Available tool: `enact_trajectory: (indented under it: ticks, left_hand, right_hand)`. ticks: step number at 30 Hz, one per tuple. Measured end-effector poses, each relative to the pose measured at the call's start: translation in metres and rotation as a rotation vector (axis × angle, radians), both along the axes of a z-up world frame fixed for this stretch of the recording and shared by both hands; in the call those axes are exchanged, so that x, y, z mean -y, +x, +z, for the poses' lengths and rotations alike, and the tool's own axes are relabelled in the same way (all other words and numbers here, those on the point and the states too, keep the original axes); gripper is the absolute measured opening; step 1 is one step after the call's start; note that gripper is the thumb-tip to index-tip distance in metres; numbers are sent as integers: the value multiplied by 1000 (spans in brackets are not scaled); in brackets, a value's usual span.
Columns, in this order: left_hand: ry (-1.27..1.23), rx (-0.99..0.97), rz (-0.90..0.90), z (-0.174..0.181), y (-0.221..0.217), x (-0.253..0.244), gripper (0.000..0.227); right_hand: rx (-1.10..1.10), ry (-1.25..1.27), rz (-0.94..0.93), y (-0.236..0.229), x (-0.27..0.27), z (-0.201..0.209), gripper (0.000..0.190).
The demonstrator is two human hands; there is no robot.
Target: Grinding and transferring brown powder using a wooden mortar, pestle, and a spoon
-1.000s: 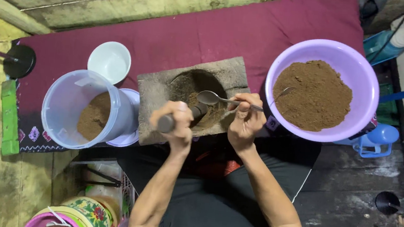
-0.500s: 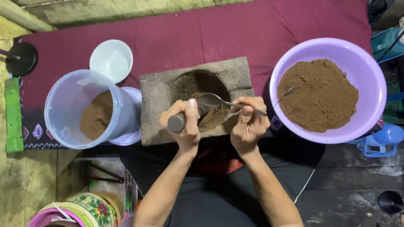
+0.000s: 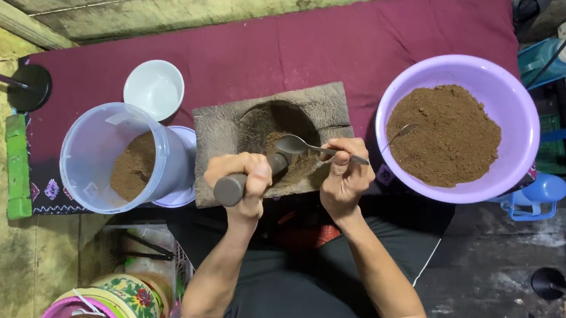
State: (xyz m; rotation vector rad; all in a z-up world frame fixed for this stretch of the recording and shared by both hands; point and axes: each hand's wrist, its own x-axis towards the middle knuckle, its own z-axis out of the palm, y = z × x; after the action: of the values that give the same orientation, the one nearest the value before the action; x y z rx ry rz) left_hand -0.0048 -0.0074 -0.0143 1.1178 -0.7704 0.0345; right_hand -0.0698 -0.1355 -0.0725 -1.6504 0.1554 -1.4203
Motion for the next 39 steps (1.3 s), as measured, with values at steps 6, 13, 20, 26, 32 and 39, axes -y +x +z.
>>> enact_trajectory:
  ticks: [6,13,20,26,32,39]
  left_hand:
    - [82,13,347,-42,7,9,50]
    - [80,13,307,-35,2,11,50]
    - [-175,-47,205,-3,-1,9,51]
    - [-56,5,395,-19,1,14,48]
    - [62,-73,388,-30,1,18,49]
    - [118,-42,129,-32,17,2,50]
  right_hand:
    - [4,-12,3,0,1,-2,39]
    - [32,-36,15,2,2,1,38]
    - [13,-47,37,-1,3,6,39]
    - [52,27,-23,-1,5,-6,40]
    - [53,-11,-6,-1,3,-5,41]
    - [43,-28,-12,1,3,-4,40]
